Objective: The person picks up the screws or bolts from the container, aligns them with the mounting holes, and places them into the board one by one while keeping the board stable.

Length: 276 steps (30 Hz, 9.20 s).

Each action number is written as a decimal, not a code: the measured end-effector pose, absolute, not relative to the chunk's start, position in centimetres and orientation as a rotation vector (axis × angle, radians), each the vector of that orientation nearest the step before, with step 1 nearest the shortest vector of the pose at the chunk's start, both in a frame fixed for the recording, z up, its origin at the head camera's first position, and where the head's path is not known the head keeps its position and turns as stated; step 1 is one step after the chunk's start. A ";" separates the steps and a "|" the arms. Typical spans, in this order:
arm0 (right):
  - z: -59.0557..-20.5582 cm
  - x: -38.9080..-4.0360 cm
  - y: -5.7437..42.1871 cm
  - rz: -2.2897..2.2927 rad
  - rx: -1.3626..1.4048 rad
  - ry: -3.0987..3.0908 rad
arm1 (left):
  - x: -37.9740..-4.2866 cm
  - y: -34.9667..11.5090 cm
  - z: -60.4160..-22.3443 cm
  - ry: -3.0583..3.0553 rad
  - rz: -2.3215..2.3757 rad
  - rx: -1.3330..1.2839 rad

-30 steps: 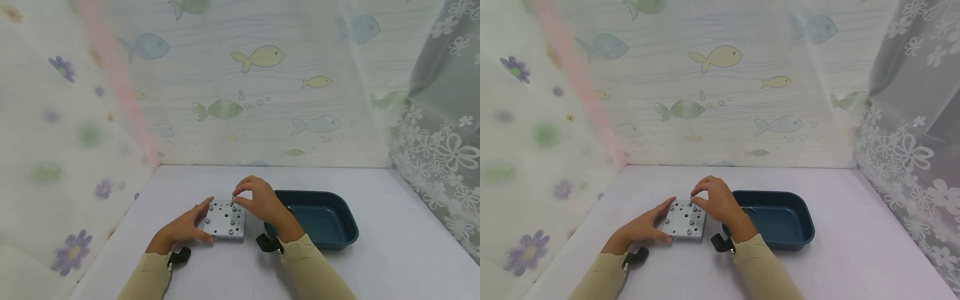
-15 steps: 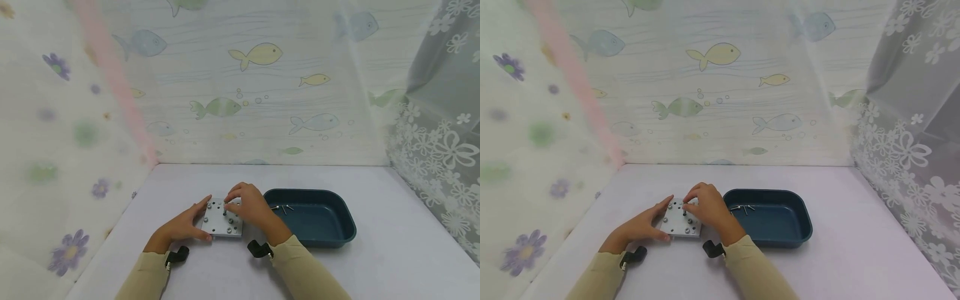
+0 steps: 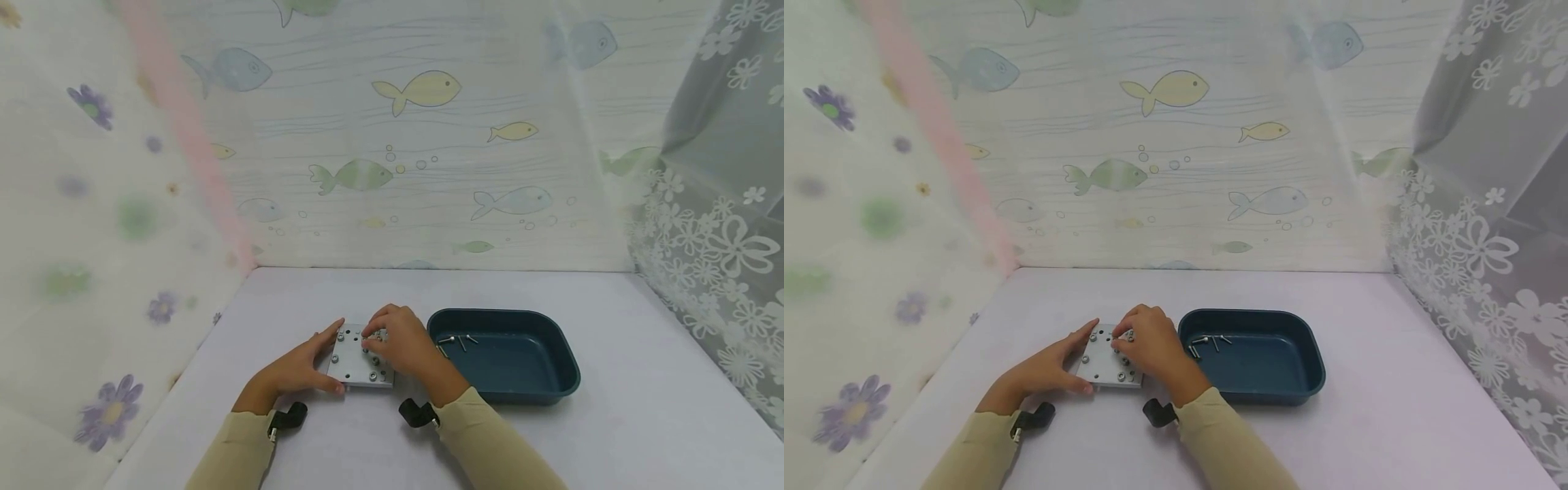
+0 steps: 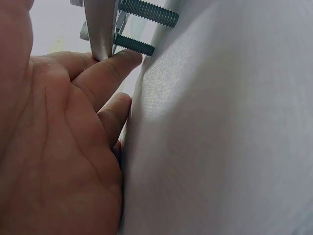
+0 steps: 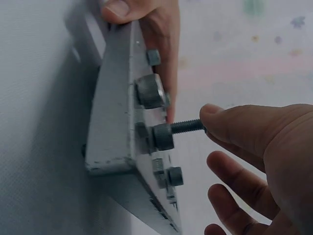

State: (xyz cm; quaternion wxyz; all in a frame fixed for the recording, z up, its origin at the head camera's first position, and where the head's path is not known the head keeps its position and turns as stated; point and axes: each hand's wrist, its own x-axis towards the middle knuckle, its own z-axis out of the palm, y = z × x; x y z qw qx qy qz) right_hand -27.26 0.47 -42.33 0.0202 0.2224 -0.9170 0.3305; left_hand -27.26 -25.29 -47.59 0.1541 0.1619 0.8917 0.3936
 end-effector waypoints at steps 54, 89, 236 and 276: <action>-42.4 -26.6 -0.3 0.804 0.670 -2.901 | -27.2 -25.3 -47.8 2.563 1.115 0.430; -39.6 -27.7 10.2 0.877 0.736 -2.981 | -27.2 -25.0 -47.8 2.561 1.119 0.403; -36.9 -27.9 14.1 1.110 0.781 -2.794 | -27.1 -25.1 -47.6 2.553 1.124 0.446; -38.8 -27.4 8.2 1.019 1.107 -2.904 | -27.2 -25.4 -47.6 2.567 1.122 0.459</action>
